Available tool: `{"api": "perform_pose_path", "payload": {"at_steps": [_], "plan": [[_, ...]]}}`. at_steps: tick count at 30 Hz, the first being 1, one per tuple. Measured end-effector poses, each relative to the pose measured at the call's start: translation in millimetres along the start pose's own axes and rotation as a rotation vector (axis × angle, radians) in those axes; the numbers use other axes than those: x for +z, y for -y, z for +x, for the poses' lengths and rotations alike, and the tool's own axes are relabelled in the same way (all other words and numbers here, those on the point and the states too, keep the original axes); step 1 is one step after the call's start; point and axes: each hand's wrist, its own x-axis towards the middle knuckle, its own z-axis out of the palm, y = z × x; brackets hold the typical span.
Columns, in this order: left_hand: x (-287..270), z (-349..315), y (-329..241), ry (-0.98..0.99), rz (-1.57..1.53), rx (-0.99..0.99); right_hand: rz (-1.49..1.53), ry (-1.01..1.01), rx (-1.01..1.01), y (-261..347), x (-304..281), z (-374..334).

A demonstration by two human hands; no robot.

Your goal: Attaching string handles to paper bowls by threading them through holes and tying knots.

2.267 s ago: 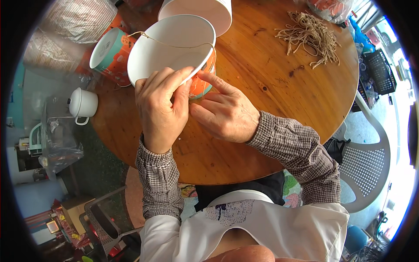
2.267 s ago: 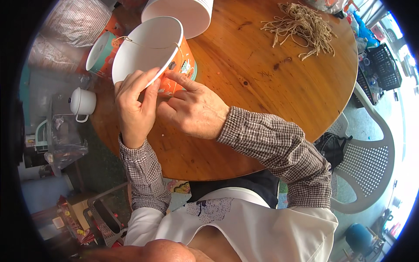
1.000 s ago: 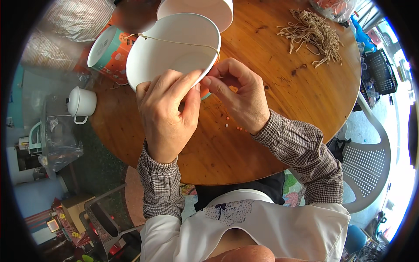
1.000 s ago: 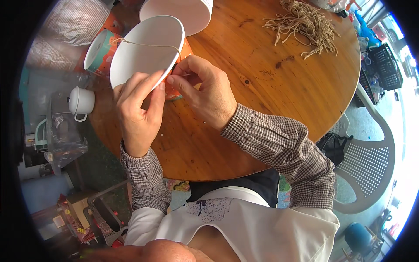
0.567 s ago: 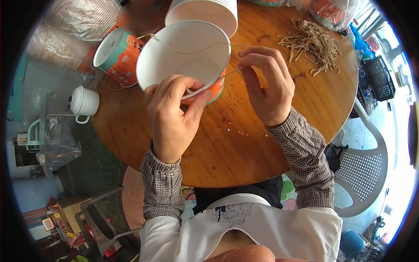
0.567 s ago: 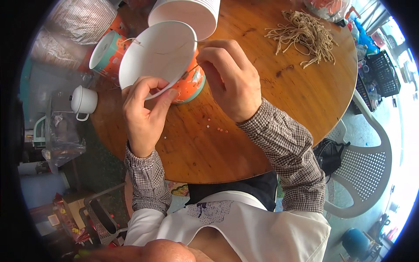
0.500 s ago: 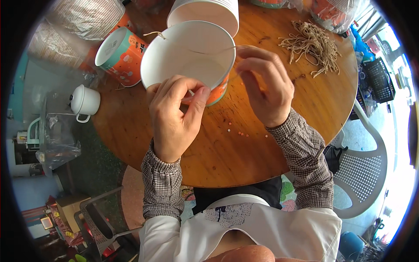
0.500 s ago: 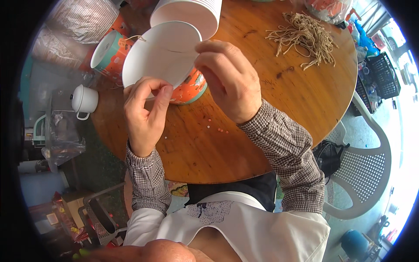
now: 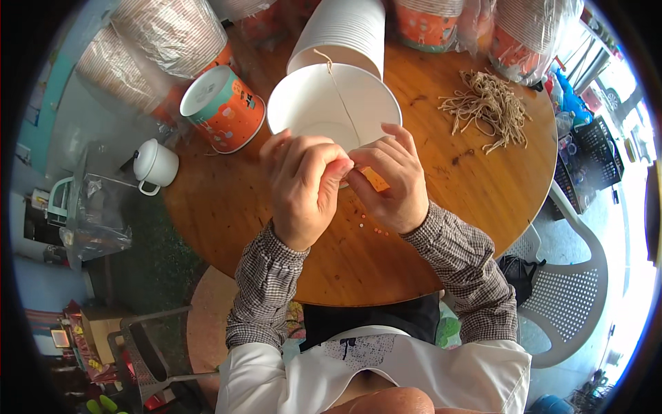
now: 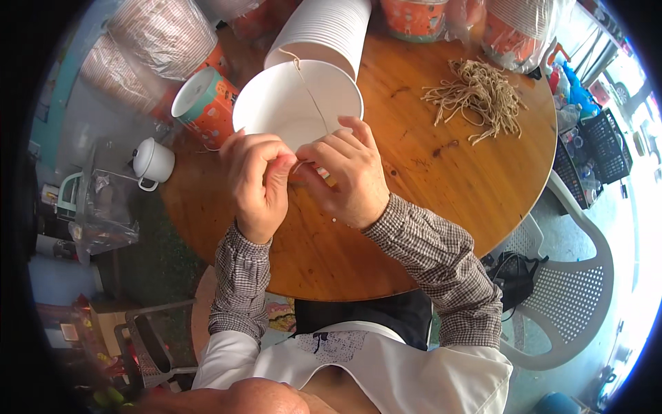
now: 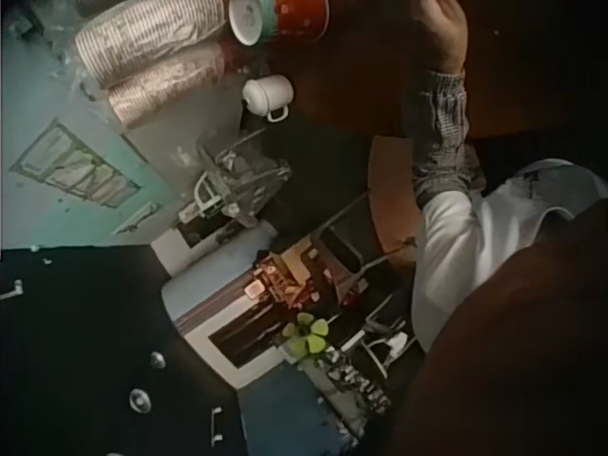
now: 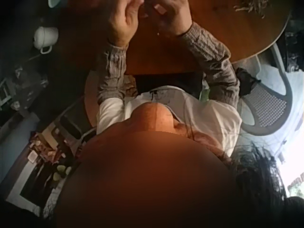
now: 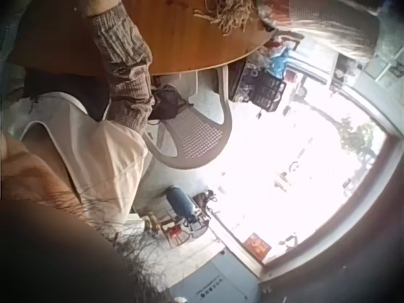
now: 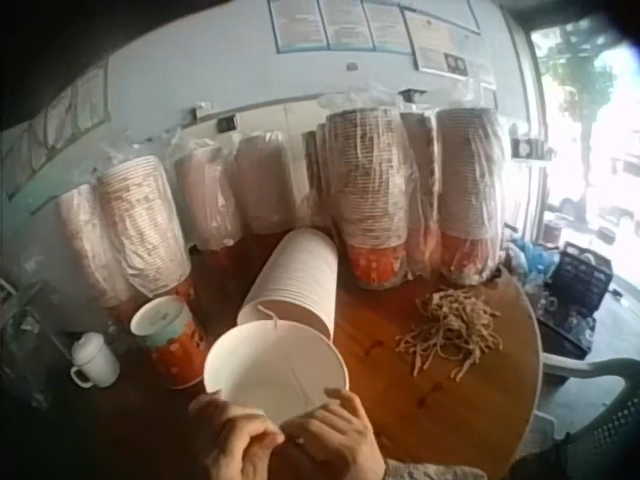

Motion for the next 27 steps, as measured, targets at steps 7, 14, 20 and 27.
{"api": "perform_pose_path", "payload": {"at_steps": [7,14,20,27], "plan": [[7.0,-1.0,-7.6,-0.023,-0.083,0.028,0.159,-0.028,0.116,1.9,2.4,-5.1],[11.8,-1.5,-6.1,0.056,-0.138,-0.115,0.053,-0.161,-0.031,-4.3,-1.6,-2.4],[9.7,0.6,-0.8,0.195,-0.294,-0.234,0.06,-0.18,-0.002,-5.9,-8.2,-1.8],[12.7,5.4,-3.5,0.093,-0.579,-0.547,0.085,-0.101,-0.06,-11.1,-20.0,3.4]]}}
